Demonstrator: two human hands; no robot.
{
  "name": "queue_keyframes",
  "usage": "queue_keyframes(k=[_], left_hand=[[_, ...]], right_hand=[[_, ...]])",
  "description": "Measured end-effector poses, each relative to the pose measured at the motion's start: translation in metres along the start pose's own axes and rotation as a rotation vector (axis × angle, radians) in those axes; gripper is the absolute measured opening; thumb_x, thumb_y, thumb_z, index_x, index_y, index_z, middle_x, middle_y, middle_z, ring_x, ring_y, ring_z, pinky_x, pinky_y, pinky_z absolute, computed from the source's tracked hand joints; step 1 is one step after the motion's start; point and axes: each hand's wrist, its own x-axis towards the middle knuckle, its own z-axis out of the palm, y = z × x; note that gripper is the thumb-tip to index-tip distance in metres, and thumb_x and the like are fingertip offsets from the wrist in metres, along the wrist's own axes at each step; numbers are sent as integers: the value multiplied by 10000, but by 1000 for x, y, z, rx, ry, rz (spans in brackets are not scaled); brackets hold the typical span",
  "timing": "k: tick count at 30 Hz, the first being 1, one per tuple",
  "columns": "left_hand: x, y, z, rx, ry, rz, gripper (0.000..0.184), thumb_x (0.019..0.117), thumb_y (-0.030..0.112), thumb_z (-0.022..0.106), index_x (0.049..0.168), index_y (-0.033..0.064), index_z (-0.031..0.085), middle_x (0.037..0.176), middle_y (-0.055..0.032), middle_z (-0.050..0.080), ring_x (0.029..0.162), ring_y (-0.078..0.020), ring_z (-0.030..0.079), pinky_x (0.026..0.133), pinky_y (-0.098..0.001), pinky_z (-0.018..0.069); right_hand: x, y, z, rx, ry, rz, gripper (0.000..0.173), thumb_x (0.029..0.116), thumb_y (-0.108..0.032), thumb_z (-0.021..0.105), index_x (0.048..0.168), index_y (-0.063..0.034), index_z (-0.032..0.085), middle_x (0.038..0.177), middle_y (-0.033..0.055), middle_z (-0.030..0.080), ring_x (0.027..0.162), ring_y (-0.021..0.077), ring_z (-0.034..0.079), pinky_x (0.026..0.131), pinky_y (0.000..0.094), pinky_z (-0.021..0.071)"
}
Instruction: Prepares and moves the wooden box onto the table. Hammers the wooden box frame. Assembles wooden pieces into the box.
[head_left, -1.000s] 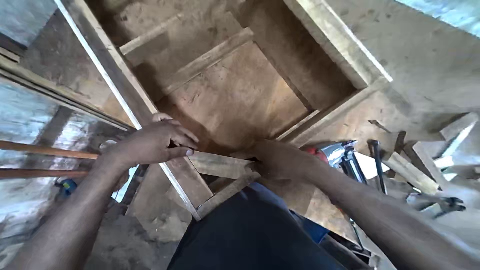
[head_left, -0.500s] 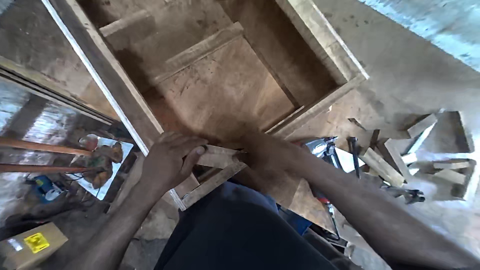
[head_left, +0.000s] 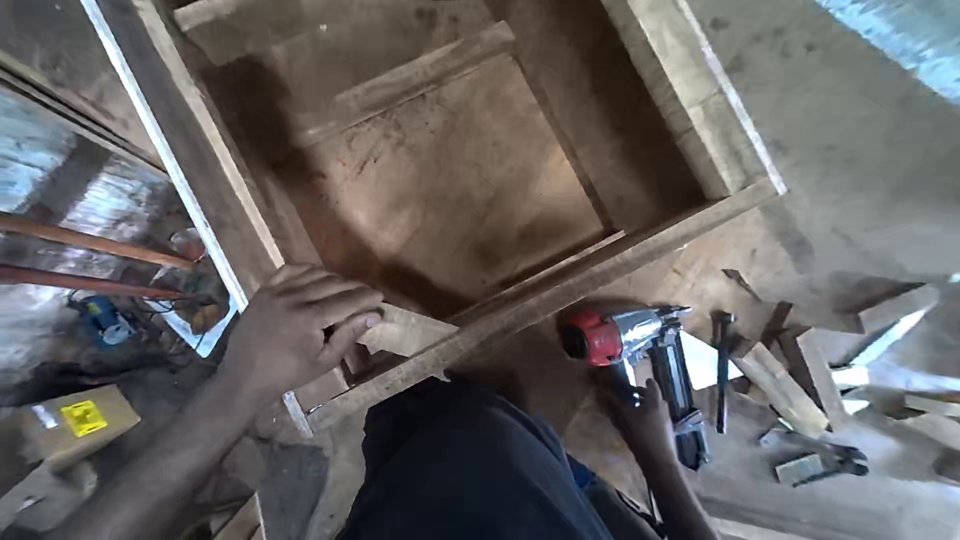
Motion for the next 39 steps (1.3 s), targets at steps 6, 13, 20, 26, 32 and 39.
queue_keyframes(k=[6,13,20,26,32,39], left_hand=[[0,-4,0,-61,17,-28,327,1028,422,555,1154,216,775,1170,14,750,1124,-162,685,1042,-435,511],[10,3,-3,10,-134,-76,428,1038,513,442,1177,205,704,1145,16,725,1113,-172,660,1021,-485,471],[20,7,-3,64,-192,-109,472,1029,590,397,1071,222,689,908,42,686,916,-166,658,891,-471,486],[26,0,-4,22,-140,-38,458,1053,530,377,1042,203,698,887,31,674,886,-174,646,830,-449,483],[22,0,1,-19,-61,1,416,1047,500,460,978,198,738,879,17,681,890,-180,653,899,-451,484],[15,26,5,41,-52,-85,510,1035,577,436,1015,154,721,965,-47,677,982,-258,645,959,-501,480]], right_hand=[[49,-10,33,-145,94,46,1014,804,-384,849,1523,71,297,1330,384,536,1216,554,554,996,702,456],[59,-51,-16,-304,-177,42,745,876,-361,796,1408,62,489,1259,349,607,1186,518,592,991,698,459],[-32,-233,-103,251,-124,-888,151,985,-223,614,1015,-138,735,970,-42,731,796,76,691,703,309,617],[-61,-328,-43,-279,-622,-1085,350,976,-379,664,1295,-234,668,1134,-36,702,989,99,681,869,392,595],[-64,-347,-29,-319,-783,-920,198,942,-346,724,1132,-310,762,934,-110,732,812,27,679,742,317,602],[-59,-343,-27,-286,-800,-967,222,933,-311,742,1152,-291,769,932,-106,740,808,17,680,743,299,606]])
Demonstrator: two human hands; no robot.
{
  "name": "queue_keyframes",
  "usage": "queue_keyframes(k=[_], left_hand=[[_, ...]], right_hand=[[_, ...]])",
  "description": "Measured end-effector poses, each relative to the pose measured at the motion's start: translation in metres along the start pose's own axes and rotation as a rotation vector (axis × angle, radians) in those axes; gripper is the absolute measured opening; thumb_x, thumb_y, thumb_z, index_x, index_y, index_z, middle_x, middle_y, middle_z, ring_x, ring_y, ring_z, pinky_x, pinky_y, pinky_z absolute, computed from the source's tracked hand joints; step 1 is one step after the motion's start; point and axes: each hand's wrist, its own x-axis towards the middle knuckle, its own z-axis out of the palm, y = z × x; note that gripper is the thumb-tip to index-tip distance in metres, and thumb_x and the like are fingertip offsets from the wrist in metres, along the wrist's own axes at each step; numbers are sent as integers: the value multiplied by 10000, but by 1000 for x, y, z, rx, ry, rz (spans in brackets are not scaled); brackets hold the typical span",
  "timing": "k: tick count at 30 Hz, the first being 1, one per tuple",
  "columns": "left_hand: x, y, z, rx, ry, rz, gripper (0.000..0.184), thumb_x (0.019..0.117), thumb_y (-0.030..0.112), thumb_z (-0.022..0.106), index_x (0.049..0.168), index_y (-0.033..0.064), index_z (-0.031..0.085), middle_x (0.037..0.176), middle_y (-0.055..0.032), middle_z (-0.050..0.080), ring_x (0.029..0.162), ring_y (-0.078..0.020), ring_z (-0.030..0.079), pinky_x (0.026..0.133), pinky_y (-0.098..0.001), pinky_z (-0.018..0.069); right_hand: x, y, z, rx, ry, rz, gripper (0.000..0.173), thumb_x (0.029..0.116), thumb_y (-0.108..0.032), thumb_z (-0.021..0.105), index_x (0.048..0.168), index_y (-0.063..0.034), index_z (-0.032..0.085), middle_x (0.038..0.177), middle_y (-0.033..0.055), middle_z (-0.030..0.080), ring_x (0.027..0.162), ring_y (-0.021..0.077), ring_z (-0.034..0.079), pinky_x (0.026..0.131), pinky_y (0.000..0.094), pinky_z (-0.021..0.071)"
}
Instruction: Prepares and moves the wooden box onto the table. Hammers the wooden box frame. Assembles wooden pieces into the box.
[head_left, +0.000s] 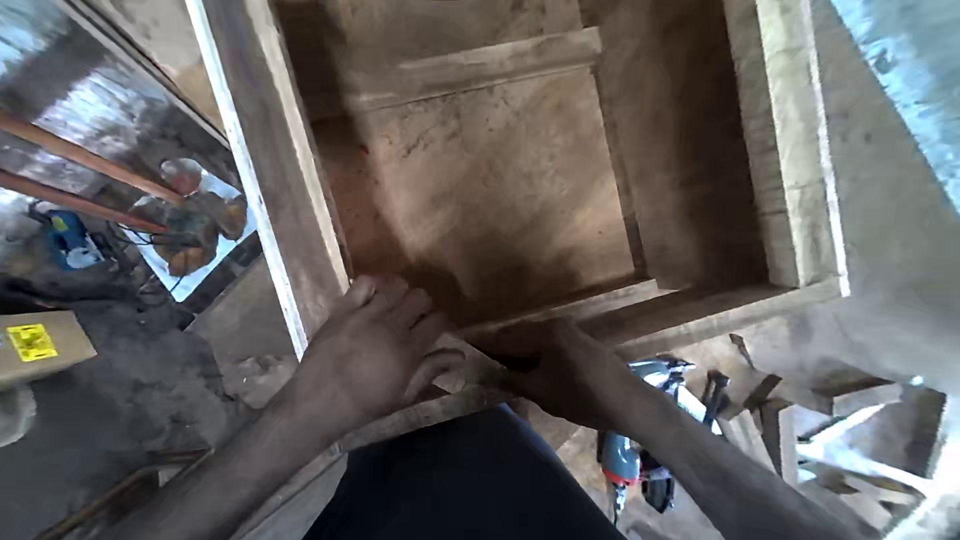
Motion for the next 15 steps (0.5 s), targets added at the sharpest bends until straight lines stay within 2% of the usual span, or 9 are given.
queue_keyframes(k=[1,4,8,10,12,15], left_hand=[[-1,2,1,0,6,-19,524,1031,591,433,1041,158,728,974,-49,673,987,-264,640,962,-506,479],[-3,4,2,4,7,-38,536,1009,624,449,1020,160,718,968,-45,661,984,-262,629,957,-497,466],[-1,10,-1,-1,-62,-66,674,934,754,456,1052,146,723,1020,-56,689,1040,-276,642,1020,-544,448],[1,16,0,-28,-97,-93,674,914,765,488,1086,160,732,1046,-53,697,1074,-278,637,1063,-566,429],[1,20,0,-34,-127,-123,658,909,758,509,1104,170,732,1060,-44,696,1086,-264,633,1074,-544,424],[3,24,-1,-37,-174,-153,649,910,758,505,1101,176,718,1061,-31,684,1102,-244,620,1085,-515,416]], right_hand=[[1,0,-2,5,7,-3,205,925,-299,750,1127,-286,776,913,-106,740,788,15,680,724,295,606],[2,0,-3,1,8,-16,173,918,-296,754,1089,-290,779,886,-117,735,770,5,675,711,288,602],[2,-1,-2,30,15,4,128,926,-346,744,1037,-297,783,851,-131,732,740,-6,670,683,275,600],[3,-1,0,47,20,4,146,925,-364,733,1052,-311,781,875,-139,740,778,-10,687,721,286,621],[4,0,3,41,34,-11,192,925,-394,725,1091,-316,782,904,-142,747,821,-12,700,760,284,630],[4,5,6,3,50,-14,203,917,-424,723,1093,-340,780,901,-154,749,815,-23,698,747,272,624]])
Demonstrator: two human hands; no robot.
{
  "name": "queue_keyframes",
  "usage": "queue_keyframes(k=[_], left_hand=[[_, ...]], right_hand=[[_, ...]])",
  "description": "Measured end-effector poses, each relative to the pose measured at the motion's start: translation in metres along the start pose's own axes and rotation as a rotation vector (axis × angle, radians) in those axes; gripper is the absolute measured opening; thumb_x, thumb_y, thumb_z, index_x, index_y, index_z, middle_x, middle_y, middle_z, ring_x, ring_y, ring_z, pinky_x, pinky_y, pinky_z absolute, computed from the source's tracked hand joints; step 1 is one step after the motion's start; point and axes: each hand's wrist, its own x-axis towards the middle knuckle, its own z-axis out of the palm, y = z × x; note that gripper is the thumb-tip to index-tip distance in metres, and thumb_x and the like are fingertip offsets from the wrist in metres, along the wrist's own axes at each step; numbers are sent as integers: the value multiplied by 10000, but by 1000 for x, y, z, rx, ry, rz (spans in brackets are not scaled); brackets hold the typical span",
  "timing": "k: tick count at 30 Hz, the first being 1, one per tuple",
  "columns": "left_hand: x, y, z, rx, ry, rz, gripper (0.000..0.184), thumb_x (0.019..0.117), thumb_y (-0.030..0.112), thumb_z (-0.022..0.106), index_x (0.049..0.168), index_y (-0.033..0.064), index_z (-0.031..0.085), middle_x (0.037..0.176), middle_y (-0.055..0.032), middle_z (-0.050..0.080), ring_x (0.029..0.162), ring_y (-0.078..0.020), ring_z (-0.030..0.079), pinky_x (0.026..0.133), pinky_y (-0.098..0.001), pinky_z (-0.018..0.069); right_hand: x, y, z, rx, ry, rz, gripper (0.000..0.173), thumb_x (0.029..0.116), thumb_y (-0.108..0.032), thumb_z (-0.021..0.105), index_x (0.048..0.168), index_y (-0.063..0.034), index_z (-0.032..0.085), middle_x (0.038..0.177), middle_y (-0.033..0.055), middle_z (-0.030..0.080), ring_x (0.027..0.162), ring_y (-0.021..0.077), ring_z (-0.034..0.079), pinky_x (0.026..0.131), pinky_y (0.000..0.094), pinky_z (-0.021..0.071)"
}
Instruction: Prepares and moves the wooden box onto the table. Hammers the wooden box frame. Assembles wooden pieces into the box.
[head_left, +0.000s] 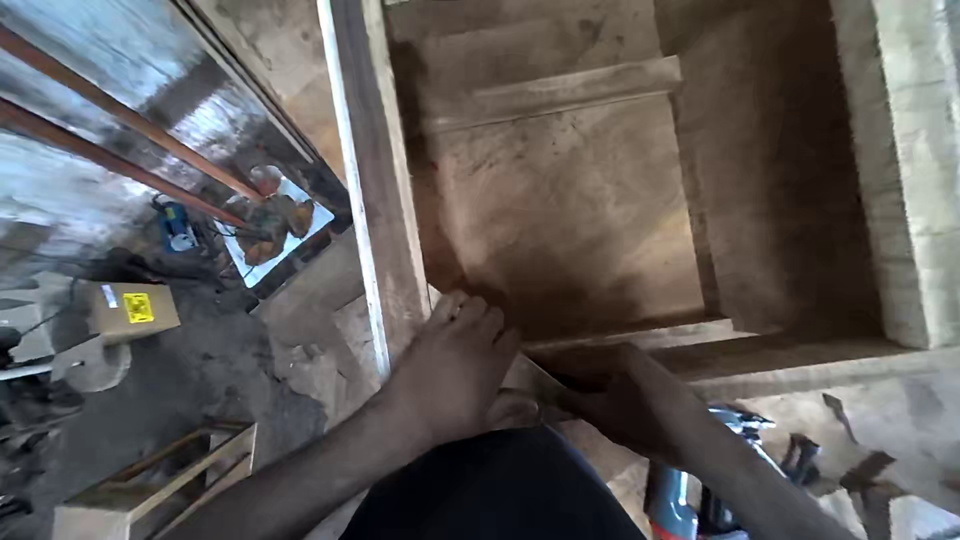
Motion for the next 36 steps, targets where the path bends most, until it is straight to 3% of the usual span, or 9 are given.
queue_keyframes(k=[7,11,20,25,28,30,32,33,36], left_hand=[[9,3,-8,-68,-113,-34,601,888,729,580,1105,187,720,1039,-29,680,1093,-243,606,1043,-508,415],[10,4,-10,-72,-141,-29,602,896,727,567,1103,181,717,1042,-34,662,1090,-251,586,1024,-507,405],[11,3,-11,-113,-146,-36,571,848,722,634,1100,221,742,1033,-24,667,1077,-259,594,1013,-537,412],[12,0,-10,-73,-135,3,618,850,767,586,1046,203,745,983,-28,683,1029,-257,623,993,-553,419],[12,-1,-9,-46,-126,15,662,852,799,545,1074,211,753,1002,-25,688,1028,-252,625,982,-548,432],[11,-1,-9,-39,-131,7,664,844,809,545,1073,221,753,1013,-14,693,1050,-246,626,1014,-552,429],[12,-1,-10,-16,-134,12,679,845,815,534,1042,202,749,971,-24,683,1020,-257,624,993,-559,422],[14,-1,-11,-3,-133,9,678,844,816,535,1017,196,749,944,-28,689,1001,-263,632,983,-564,428],[13,0,-8,14,-155,-13,625,839,801,549,993,227,743,926,0,682,996,-242,626,992,-554,415]], right_hand=[[0,9,3,29,17,-66,250,943,-407,695,1163,-312,766,966,-145,747,852,-13,699,775,262,628],[-3,10,3,-1,17,-70,220,929,-418,695,1107,-316,772,954,-156,747,850,-21,701,770,261,631],[-7,-1,-2,-40,0,-74,154,939,-303,710,1080,-303,771,856,-134,730,727,10,676,666,306,615],[-10,-9,0,-115,-20,28,168,967,-361,678,1102,-319,768,838,-101,721,734,58,675,677,371,599],[-11,-7,4,-169,-1,11,223,971,-340,671,1178,-322,752,908,-65,737,810,111,695,726,438,599],[-20,-3,13,-212,128,-72,277,947,-331,689,1220,-313,732,1075,-80,733,976,105,693,835,430,603],[-38,1,14,-127,377,-189,312,948,-275,679,1251,-215,725,1258,-31,689,1170,120,642,980,381,565],[-51,6,12,-11,535,-229,296,973,-250,664,1245,-157,732,1292,4,687,1190,132,644,1005,366,564],[-100,53,10,216,1012,-125,239,1004,-197,646,1186,-58,712,1191,52,709,1041,161,693,896,359,608]])
